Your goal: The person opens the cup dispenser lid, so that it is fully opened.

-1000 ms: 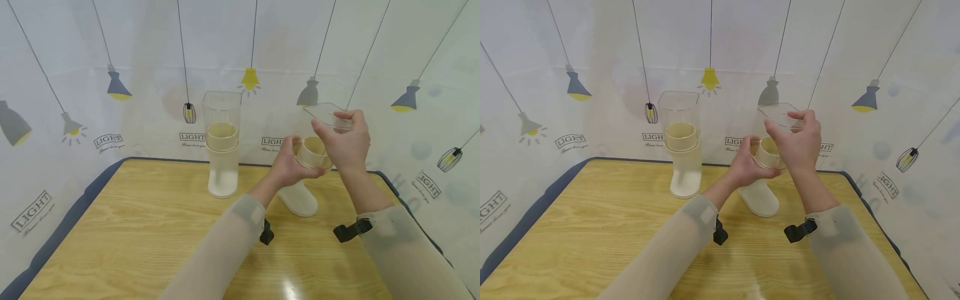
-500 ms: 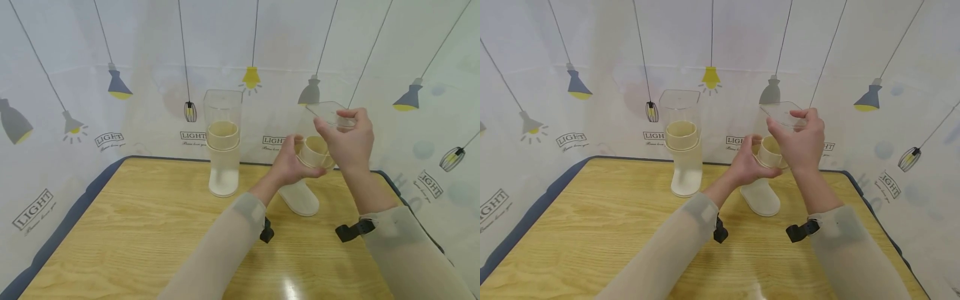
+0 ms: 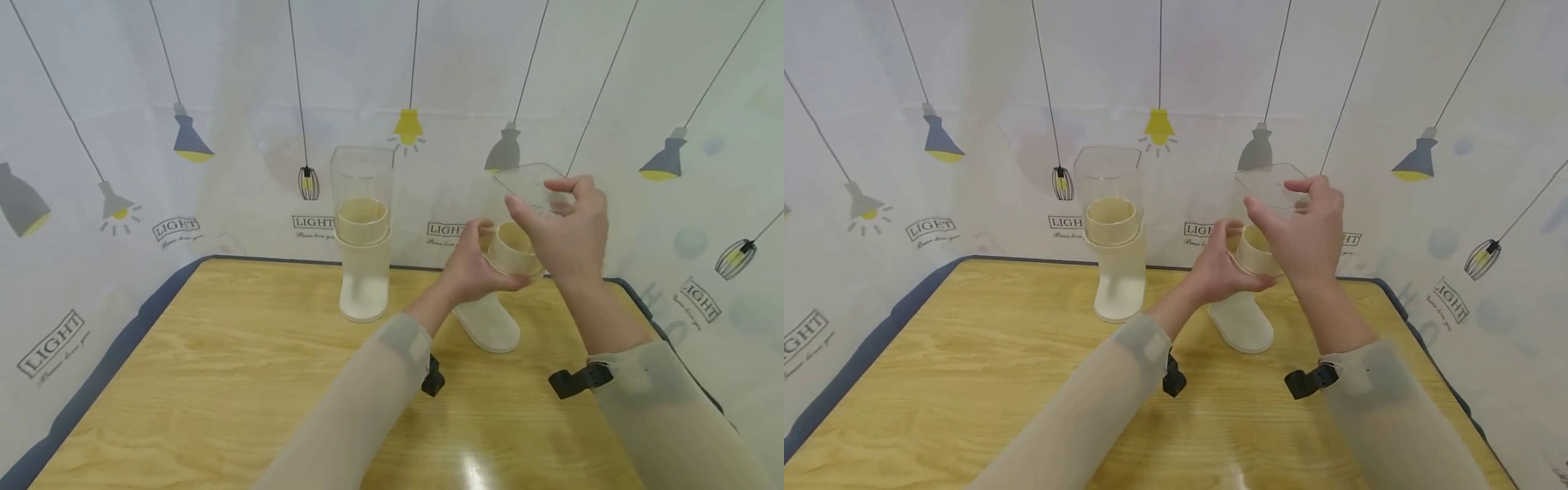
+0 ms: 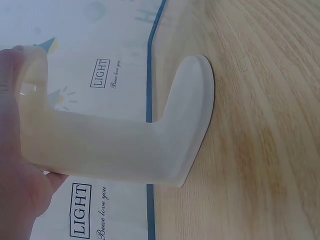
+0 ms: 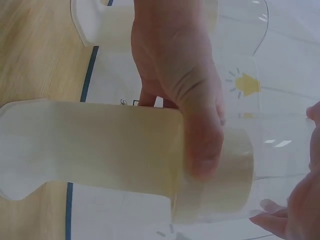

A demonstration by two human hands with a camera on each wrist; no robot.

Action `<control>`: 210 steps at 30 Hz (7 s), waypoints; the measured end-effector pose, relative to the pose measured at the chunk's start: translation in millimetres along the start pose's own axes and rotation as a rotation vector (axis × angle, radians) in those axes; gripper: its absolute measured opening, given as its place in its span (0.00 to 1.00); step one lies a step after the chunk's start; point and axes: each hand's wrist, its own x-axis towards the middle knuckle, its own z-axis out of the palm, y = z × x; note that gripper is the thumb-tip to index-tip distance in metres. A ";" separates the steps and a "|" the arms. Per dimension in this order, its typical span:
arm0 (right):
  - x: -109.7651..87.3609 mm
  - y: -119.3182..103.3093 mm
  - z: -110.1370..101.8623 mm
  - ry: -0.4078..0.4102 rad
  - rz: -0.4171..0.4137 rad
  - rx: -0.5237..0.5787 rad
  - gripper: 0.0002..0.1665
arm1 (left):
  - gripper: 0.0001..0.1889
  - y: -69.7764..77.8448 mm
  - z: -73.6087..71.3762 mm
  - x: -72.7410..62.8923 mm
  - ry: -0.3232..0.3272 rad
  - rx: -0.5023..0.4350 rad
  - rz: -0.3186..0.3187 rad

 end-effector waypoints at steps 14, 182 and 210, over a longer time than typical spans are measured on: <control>2.1 -3.3 -4.6 0.007 0.010 0.018 0.42 | 0.68 -2.5 -2.5 -3.4 -0.024 -0.025 0.007; 8.4 259.0 -95.2 -0.233 0.272 -0.313 0.72 | 0.66 -25.2 -21.1 -5.3 -0.126 -0.118 -0.192; -56.9 133.2 -94.3 -0.175 -0.075 -0.063 0.38 | 0.39 -10.2 -124.9 -129.0 -0.109 -0.146 -0.025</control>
